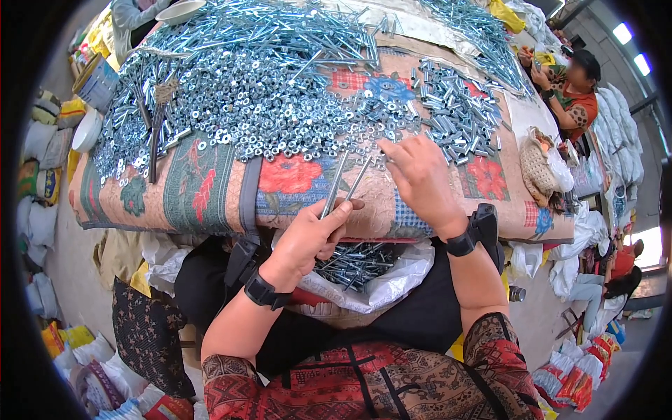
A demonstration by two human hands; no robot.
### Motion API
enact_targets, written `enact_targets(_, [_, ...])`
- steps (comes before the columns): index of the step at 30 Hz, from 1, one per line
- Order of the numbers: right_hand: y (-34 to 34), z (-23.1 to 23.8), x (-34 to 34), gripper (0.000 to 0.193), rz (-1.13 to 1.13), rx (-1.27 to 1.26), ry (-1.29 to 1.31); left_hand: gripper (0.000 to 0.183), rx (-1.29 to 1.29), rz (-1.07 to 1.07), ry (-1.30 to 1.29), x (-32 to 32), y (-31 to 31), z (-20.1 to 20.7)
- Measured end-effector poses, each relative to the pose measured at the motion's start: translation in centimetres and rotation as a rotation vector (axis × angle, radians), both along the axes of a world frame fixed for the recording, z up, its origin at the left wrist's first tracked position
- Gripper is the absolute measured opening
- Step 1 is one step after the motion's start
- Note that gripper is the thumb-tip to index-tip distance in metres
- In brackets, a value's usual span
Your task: Assembling bolts by putting washers on them for industrial use.
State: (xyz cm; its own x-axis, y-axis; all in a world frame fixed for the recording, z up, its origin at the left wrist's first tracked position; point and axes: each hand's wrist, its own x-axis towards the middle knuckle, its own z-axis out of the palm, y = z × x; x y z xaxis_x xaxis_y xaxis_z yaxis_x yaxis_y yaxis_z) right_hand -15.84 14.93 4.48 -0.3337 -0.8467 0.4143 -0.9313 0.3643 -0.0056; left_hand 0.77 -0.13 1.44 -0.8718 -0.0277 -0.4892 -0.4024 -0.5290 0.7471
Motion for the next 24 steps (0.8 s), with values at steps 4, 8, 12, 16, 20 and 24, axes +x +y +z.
enact_targets(4, [0.3,-0.7,-0.4,0.031,-0.055,-0.378,-0.858,0.030,-0.015,-0.014,0.016,0.0,0.0,0.1])
enact_targets(8, [0.2,-0.6,-0.5,0.024,-0.024,-0.637,-1.341,0.031,-0.044,-0.082,0.020,-0.1,0.0,-0.2])
enact_targets(12, [0.3,-0.3,0.3,0.024,0.058,-0.269,-1.618,0.032,-0.091,-0.113,0.036,0.0,0.0,-0.4])
enact_targets(16, [-1.5,-3.0,3.6,0.020,0.044,-0.351,-1.728,0.033,0.019,0.125,0.047,-0.2,0.1,-0.1])
enact_targets(20, [-1.6,-2.2,3.0,0.019,0.224,0.031,-1.446,0.027,0.021,0.200,0.032,0.2,-0.7,-0.4])
enact_targets(24, [0.2,-4.2,-3.8,0.014,-0.286,-0.330,-0.770,0.020,0.068,0.260,0.110,0.0,-1.0,-0.6])
